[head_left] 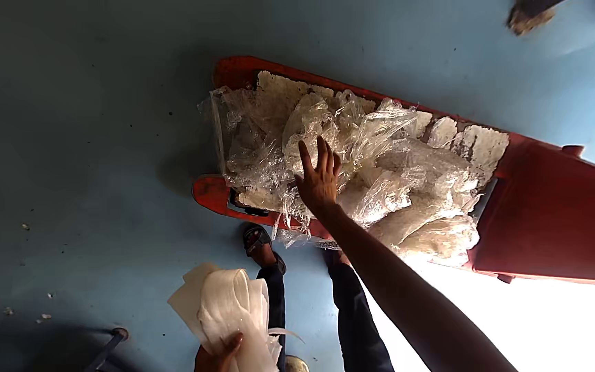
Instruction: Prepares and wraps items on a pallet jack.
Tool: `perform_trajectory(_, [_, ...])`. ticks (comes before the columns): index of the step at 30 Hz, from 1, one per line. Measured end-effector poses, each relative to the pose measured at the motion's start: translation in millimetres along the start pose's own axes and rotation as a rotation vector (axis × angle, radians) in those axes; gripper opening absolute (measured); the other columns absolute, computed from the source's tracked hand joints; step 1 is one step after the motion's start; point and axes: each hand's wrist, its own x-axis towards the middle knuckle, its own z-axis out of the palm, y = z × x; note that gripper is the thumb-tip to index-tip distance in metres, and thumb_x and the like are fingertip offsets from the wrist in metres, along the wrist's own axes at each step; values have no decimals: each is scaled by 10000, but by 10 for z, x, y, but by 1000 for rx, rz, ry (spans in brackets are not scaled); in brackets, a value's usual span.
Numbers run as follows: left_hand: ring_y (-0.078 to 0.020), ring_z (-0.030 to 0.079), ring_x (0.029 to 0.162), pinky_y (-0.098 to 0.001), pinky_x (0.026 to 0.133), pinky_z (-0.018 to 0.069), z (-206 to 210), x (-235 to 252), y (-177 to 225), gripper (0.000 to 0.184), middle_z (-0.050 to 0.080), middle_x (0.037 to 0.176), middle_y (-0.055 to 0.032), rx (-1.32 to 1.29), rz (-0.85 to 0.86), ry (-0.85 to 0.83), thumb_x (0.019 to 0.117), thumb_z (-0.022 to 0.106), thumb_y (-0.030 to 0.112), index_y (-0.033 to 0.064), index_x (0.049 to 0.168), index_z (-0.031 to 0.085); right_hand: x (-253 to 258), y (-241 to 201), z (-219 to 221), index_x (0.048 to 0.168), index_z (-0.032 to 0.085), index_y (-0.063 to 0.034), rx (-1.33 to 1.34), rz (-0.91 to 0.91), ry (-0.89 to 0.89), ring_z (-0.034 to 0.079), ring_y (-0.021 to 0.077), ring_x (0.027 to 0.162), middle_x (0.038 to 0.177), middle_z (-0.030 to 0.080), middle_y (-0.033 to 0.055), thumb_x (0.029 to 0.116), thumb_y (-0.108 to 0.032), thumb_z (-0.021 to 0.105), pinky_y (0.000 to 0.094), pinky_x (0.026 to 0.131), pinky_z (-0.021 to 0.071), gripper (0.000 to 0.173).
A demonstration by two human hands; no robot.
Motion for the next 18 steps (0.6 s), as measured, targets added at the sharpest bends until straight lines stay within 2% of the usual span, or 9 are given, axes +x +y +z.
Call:
perform_trajectory(2, [-115,708,936,-302,864,605,-5,-3,5,605,696,1058,-138,-3,12,-1,788,794,-40,-102,1302,479,340,51,23,1583,407,-192,-78,21,-182,149,466,1554,1673,190,269,838,-18,742,725,1182,141,836])
perform_trajectory(3, [-117,708,935,-303,863,605,-6,-5,-1,599,697,1054,-139,-5,22,2,787,792,-39,-104,1296,483,463,117,63,1562,442,-180,-112,35,-239,137,458,1559,1685,165,251,844,53,688,728,1181,145,794])
perform_trajectory(6, [-112,708,938,-299,870,603,-7,-15,-19,583,696,1057,-134,-11,38,-1,795,785,-33,-106,1289,483,501,371,57,1511,504,-139,-35,-5,-240,302,456,1500,1655,248,260,827,43,698,636,1150,295,734])
perform_trajectory(8, [-117,703,954,-302,886,597,7,-4,-42,597,688,1074,-143,-17,37,-11,803,783,-29,-113,1305,471,296,466,-113,1550,449,-145,114,-52,-187,332,446,1491,1658,269,234,810,-10,748,635,1178,268,809])
perform_trajectory(9, [-116,698,963,-302,891,594,12,4,-56,608,682,1087,-147,-15,36,-15,806,783,-20,-116,1314,464,141,499,-202,1539,466,-125,189,-26,-115,390,434,1460,1630,341,219,814,-8,732,620,1171,296,782])
perform_trajectory(11, [-114,697,968,-301,891,593,35,18,-83,612,680,1097,-150,-20,36,-15,809,781,-17,-112,1322,463,-142,576,-315,1432,543,-2,329,200,59,552,418,1299,1456,526,256,843,-2,680,570,1064,452,604])
perform_trajectory(13, [-116,700,961,-302,884,596,95,7,-85,603,682,1092,-148,-21,24,-14,812,782,-19,-105,1319,466,-206,675,-371,1364,517,67,398,583,74,628,379,1129,1316,566,283,922,-82,652,503,940,533,485])
perform_trajectory(15, [-126,702,960,-309,878,600,153,-18,-66,604,684,1092,-153,-6,16,-18,812,787,-14,-102,1318,470,-78,814,-304,1408,452,63,440,915,-35,594,424,1184,1342,548,302,951,-280,720,556,977,499,631])
perform_trajectory(18, [-142,697,972,-321,889,595,212,-73,-19,638,676,1110,-170,24,19,-17,802,792,-8,-112,1337,459,121,907,-133,1426,435,34,397,1084,-125,570,399,1276,1391,544,276,935,-410,740,552,1032,475,729])
